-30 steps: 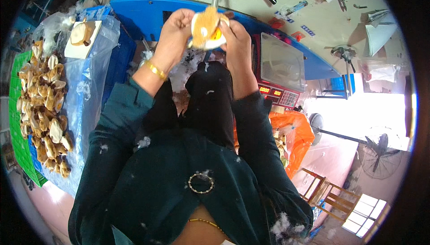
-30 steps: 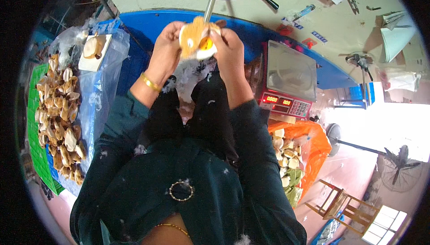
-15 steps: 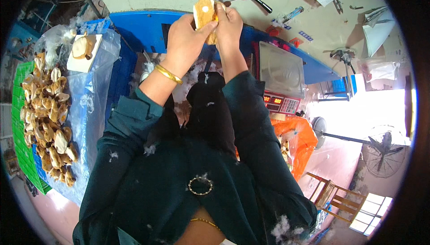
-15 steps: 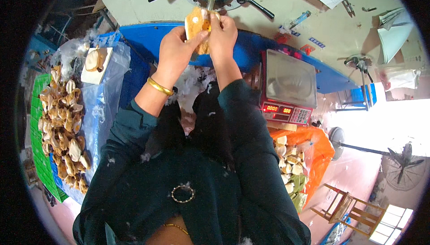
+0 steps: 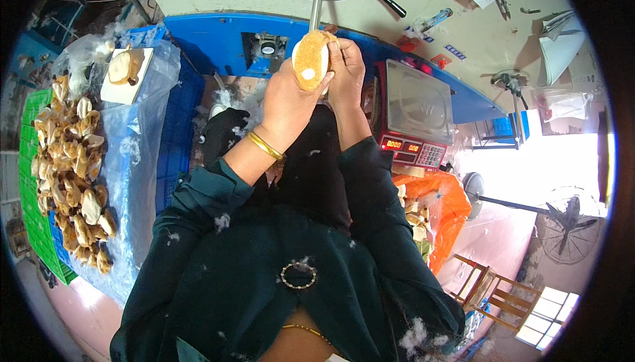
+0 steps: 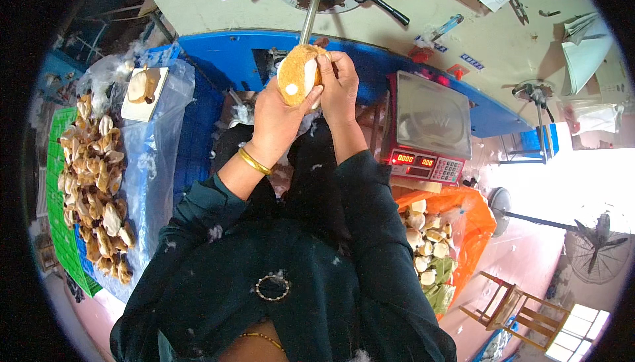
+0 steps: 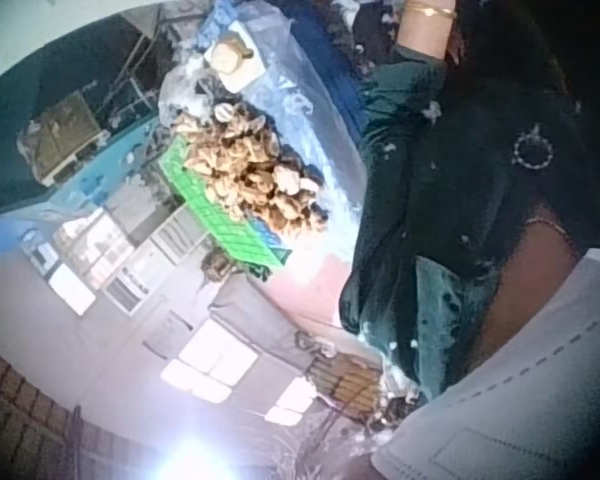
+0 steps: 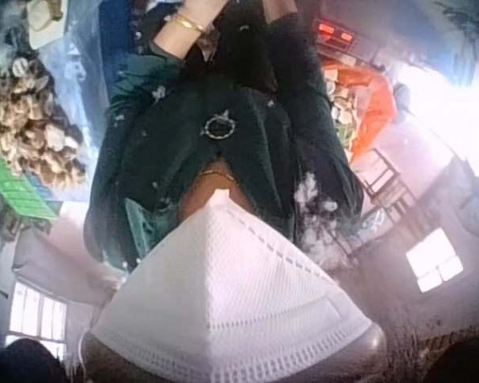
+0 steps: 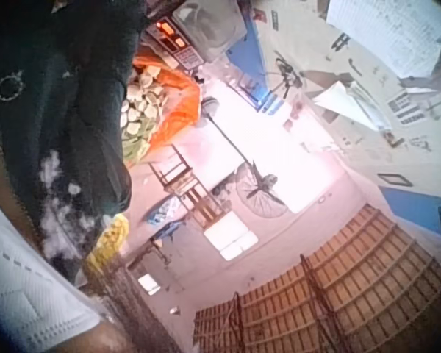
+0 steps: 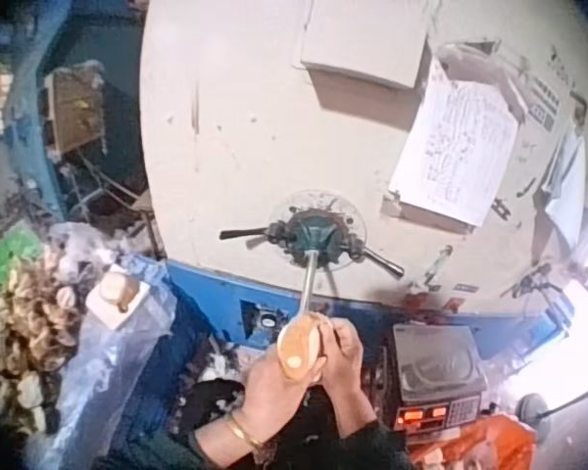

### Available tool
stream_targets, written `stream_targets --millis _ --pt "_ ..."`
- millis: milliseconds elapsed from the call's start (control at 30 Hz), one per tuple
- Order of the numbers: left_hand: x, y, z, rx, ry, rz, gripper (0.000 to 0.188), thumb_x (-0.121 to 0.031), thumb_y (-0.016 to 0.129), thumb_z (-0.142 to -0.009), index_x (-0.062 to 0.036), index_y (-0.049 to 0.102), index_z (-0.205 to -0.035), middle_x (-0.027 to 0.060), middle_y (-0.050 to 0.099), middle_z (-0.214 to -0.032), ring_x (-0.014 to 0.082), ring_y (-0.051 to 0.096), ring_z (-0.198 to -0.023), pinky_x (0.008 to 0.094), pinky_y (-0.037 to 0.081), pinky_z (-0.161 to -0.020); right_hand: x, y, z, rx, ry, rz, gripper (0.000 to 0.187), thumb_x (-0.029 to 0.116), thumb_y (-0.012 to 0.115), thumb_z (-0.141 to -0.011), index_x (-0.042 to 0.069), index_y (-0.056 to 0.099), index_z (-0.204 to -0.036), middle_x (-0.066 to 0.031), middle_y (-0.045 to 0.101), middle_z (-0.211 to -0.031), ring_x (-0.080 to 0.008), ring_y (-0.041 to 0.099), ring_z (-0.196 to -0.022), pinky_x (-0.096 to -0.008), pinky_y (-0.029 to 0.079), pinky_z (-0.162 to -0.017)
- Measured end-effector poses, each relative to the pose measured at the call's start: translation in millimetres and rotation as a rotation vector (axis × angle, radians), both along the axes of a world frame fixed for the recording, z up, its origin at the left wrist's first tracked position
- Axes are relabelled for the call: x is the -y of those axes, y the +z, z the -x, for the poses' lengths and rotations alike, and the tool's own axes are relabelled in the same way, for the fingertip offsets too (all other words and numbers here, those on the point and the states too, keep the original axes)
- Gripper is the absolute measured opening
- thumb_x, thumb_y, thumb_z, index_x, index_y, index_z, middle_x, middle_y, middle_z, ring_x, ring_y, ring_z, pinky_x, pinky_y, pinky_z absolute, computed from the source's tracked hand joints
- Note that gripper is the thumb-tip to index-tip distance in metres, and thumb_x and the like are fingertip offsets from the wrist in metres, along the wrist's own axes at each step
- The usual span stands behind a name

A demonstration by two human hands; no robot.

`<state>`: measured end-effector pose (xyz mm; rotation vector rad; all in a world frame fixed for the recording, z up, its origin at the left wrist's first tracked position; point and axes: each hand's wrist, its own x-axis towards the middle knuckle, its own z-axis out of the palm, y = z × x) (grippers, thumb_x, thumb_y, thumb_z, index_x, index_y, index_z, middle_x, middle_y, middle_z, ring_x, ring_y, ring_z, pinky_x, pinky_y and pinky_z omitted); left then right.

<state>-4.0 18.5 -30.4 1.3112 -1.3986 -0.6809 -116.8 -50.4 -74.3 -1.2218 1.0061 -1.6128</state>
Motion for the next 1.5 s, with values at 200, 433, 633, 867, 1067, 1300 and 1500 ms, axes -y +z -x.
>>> stream_targets --millis 200,433,633,867,1067,1300,1500 --pt "-4.4 -5.3 -18.0 -0.464 -0.166 -0.159 0.051 -0.029 0.072 -0.088 0.0009 0.054 -0.126 0.0085 0.066 -0.112 0.0159 0.064 -0.096 0.0291 0.053 -0.077 -33.1 25.9 -20.7 -0.041 -0.194 0.116 0.012 0.013 0.061 -0.095 0.002 0.059 -0.090 -0.0018 0.059 -0.085 -0.0069 0.053 -0.079 -0.0240 0.046 -0.071" --pt "50.7 14.1 -43.9 -0.668 -0.173 -0.250 0.046 -0.033 0.064 -0.094 0.0085 0.059 -0.115 0.0127 0.067 -0.100 0.0143 0.067 -0.081 0.0257 0.053 -0.066 -3.0 46.3 -51.3 -0.263 -0.356 -0.022 0.039 0.025 0.073 -0.086 -0.007 0.056 -0.102 -0.0142 0.057 -0.102 -0.0207 0.057 -0.090 -0.0319 0.046 -0.084" --pt "35.5 1.3 -37.3 -0.649 -0.158 -0.184 0.044 -0.030 0.059 -0.097 0.0094 0.057 -0.116 0.0143 0.066 -0.105 0.0153 0.064 -0.092 0.0280 0.052 -0.077 -21.1 52.7 -46.5 -0.074 0.045 -0.222 0.037 0.024 0.070 -0.087 -0.008 0.065 -0.105 -0.0159 0.070 -0.098 -0.0195 0.068 -0.086 -0.0309 0.052 -0.076" --pt "24.0 -17.8 -42.5 -0.473 -0.198 -0.089 0.045 -0.032 0.049 -0.102 0.0021 0.048 -0.132 0.0114 0.062 -0.117 0.0135 0.061 -0.102 0.0268 0.052 -0.083 -42.2 54.5 -46.9 -0.036 0.142 -0.118 0.032 0.018 0.068 -0.090 -0.004 0.063 -0.113 -0.0100 0.069 -0.104 -0.0142 0.066 -0.091 -0.0262 0.052 -0.078" --pt "10.7 -25.6 -38.5 -0.487 -0.114 -0.040 0.042 -0.029 0.051 -0.101 0.0045 0.051 -0.127 0.0139 0.063 -0.116 0.0168 0.061 -0.103 0.0294 0.050 -0.088 -50.3 48.8 -43.2 -0.009 0.198 -0.058 0.030 0.014 0.069 -0.088 -0.003 0.064 -0.112 -0.0098 0.069 -0.103 -0.0133 0.066 -0.089 -0.0269 0.053 -0.079" --pt "-43.9 -31.5 -61.4 -0.482 -0.262 -0.271 0.038 -0.030 0.053 -0.100 -0.0002 0.056 -0.122 0.0097 0.063 -0.110 0.0167 0.061 -0.096 0.0280 0.050 -0.082 -66.8 22.7 26.6 -0.326 0.227 -0.264 0.051 0.020 0.080 -0.079 -0.005 0.059 -0.119 -0.0064 0.068 -0.103 -0.0154 0.066 -0.088 -0.0277 0.053 -0.078" --pt "-47.8 -73.1 -96.1 -0.521 -0.255 -0.555 0.031 -0.033 0.055 -0.099 -0.0038 0.061 -0.107 0.0058 0.066 -0.095 0.0128 0.062 -0.085 0.0259 0.050 -0.073 -40.8 -69.0 281.0 -0.820 -0.550 -0.686 0.064 0.055 0.070 -0.080 -0.005 0.070 -0.100 -0.0199 0.071 -0.094 -0.0286 0.070 -0.088 -0.0404 0.055 -0.076"
